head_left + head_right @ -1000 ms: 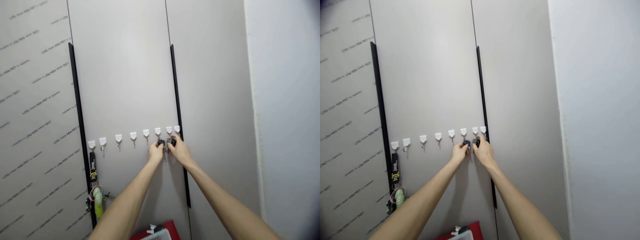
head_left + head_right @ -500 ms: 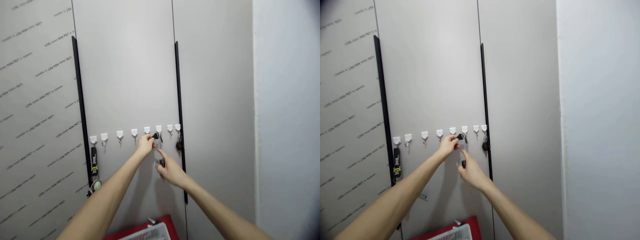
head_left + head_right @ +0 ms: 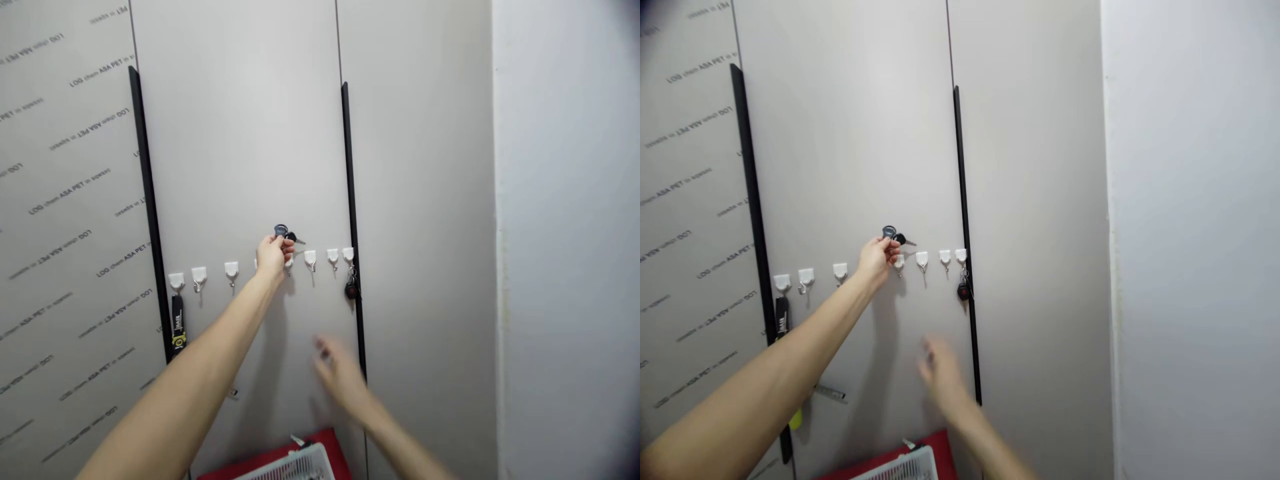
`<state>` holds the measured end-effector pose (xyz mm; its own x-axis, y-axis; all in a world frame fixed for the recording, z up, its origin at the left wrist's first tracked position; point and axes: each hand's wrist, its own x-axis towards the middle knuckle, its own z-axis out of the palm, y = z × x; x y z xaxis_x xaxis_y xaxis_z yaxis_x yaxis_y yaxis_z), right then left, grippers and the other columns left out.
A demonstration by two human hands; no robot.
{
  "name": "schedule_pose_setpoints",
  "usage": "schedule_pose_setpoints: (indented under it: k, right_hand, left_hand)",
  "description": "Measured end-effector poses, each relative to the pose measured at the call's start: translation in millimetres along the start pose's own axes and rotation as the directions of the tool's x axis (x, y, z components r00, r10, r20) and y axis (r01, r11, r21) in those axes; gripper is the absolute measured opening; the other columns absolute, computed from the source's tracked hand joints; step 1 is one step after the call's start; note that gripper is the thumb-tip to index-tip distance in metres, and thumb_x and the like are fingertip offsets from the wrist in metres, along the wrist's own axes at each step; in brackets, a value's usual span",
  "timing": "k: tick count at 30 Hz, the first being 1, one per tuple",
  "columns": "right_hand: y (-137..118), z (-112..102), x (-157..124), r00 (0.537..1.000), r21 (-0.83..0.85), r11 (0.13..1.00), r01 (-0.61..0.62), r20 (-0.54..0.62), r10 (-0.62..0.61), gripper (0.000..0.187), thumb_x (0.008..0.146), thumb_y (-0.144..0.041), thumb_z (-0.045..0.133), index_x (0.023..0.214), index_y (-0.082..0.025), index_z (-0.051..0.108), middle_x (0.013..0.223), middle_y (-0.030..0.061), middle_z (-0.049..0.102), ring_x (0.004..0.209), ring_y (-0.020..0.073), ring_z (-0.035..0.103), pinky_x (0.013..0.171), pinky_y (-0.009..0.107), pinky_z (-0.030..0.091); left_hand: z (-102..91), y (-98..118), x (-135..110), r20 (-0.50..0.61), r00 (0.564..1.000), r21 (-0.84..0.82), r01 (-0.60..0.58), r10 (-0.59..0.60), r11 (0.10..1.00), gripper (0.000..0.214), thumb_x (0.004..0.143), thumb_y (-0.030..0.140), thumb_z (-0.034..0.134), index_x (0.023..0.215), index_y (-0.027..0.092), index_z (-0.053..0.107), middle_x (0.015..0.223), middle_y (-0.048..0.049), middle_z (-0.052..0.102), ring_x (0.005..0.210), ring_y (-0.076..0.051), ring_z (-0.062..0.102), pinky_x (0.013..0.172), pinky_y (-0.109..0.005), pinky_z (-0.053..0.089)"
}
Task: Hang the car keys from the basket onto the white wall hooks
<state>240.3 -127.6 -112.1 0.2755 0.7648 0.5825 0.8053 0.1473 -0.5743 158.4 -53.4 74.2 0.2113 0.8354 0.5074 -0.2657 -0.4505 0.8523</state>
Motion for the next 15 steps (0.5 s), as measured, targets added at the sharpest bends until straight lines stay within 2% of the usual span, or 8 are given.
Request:
schedule_pose_setpoints:
  k: [2,3,5,7,9,11,13,15]
  right_hand:
    - [1.6,-36.7,37.0,0.930,-0.072,0.995,-0.067,-0.367,0.036,0.033,0.069,-0.031,0.035,0.098,-0.019,0.047,0.086,0.0055,0.055,0.082,0.0157,0.047,0.071,0.027,0.034]
    - [2.3,-53.2,54.1,0.888,-0.109,0.987,-0.121,-0.456,0.059,0.035,0.069,-0.033,0.036,0.098,-0.019,0.046,0.087,0.0058,0.054,0.082,0.0169,0.047,0.069,0.028,0.035]
    - [3.2,-77.2,80.6,0.885,-0.179,0.956,-0.233,-0.447,0.133,0.035,0.066,-0.036,0.038,0.096,-0.020,0.047,0.078,0.0042,0.057,0.073,0.0183,0.049,0.061,0.029,0.036]
    - [2.9,-87.8,94.9,0.897,-0.253,0.918,-0.304,-0.400,0.186,0.032,0.065,-0.037,0.039,0.092,-0.022,0.049,0.070,0.0024,0.058,0.067,0.0185,0.051,0.055,0.028,0.035]
    - [1.7,-88.3,99.1,0.902,-0.319,0.890,-0.326,-0.387,0.192,0.030,0.064,-0.038,0.039,0.088,-0.023,0.050,0.071,0.0021,0.058,0.067,0.0186,0.051,0.052,0.027,0.034]
    - [0.1,-84.2,97.7,0.906,-0.376,0.868,-0.324,-0.387,0.171,0.032,0.063,-0.040,0.040,0.088,-0.023,0.050,0.076,0.0028,0.058,0.068,0.0184,0.051,0.051,0.025,0.033]
    - [-1.2,-80.7,95.9,0.910,-0.419,0.852,-0.313,-0.391,0.141,0.033,0.062,-0.038,0.041,0.090,-0.023,0.050,0.079,0.0034,0.058,0.068,0.0178,0.051,0.049,0.024,0.032]
    - [-1.4,-81.6,98.0,0.909,-0.423,0.853,-0.305,-0.396,0.129,0.029,0.063,-0.034,0.040,0.086,-0.021,0.052,0.075,0.0035,0.058,0.064,0.0166,0.051,0.048,0.023,0.031]
  left_hand:
    - [-12.7,-14.2,-27.0,0.166,0.986,0.050,-0.036,0.027,0.998,0.008,0.067,0.016,0.034,0.066,0.014,0.042,0.051,0.0038,0.047,0.040,-0.003,0.041,0.041,-0.014,0.030]
    - [-21.3,-27.5,-45.6,0.282,0.959,0.138,-0.046,0.006,0.989,0.007,0.066,0.015,0.036,0.066,0.014,0.043,0.048,0.0038,0.047,0.040,-0.004,0.041,0.041,-0.015,0.030]
    - [-44.3,-62.8,-86.8,0.477,0.872,0.305,-0.046,-0.111,0.951,0.010,0.065,0.016,0.036,0.068,0.015,0.045,0.046,0.0034,0.048,0.043,-0.006,0.043,0.046,-0.017,0.034]
    - [-75.0,-98.1,-122.0,0.494,0.841,0.488,-0.058,-0.221,0.871,0.014,0.066,0.021,0.036,0.065,0.015,0.048,0.053,0.0002,0.052,0.051,-0.009,0.047,0.052,-0.020,0.037]
    - [-110.4,-119.6,-139.6,0.350,0.906,0.619,-0.033,-0.239,0.785,0.020,0.060,0.022,0.044,0.078,0.017,0.050,0.073,-0.0027,0.055,0.063,-0.012,0.049,0.059,-0.023,0.038]
    - [-144.6,-122.6,-136.2,0.070,0.998,0.682,-0.039,-0.012,0.731,0.031,0.059,0.027,0.045,0.089,0.017,0.046,0.084,-0.0055,0.052,0.075,-0.015,0.048,0.067,-0.027,0.038]
    - [-171.6,-114.1,-117.0,-0.218,0.941,0.730,-0.019,0.258,0.684,0.041,0.059,0.033,0.045,0.096,0.016,0.040,0.094,-0.0081,0.047,0.084,-0.018,0.045,0.072,-0.031,0.036]
    - [-188.9,-104.8,-91.5,-0.331,0.880,0.740,0.018,0.341,0.673,0.047,0.057,0.035,0.047,0.098,0.015,0.037,0.095,-0.0090,0.045,0.084,-0.018,0.044,0.071,-0.031,0.036]
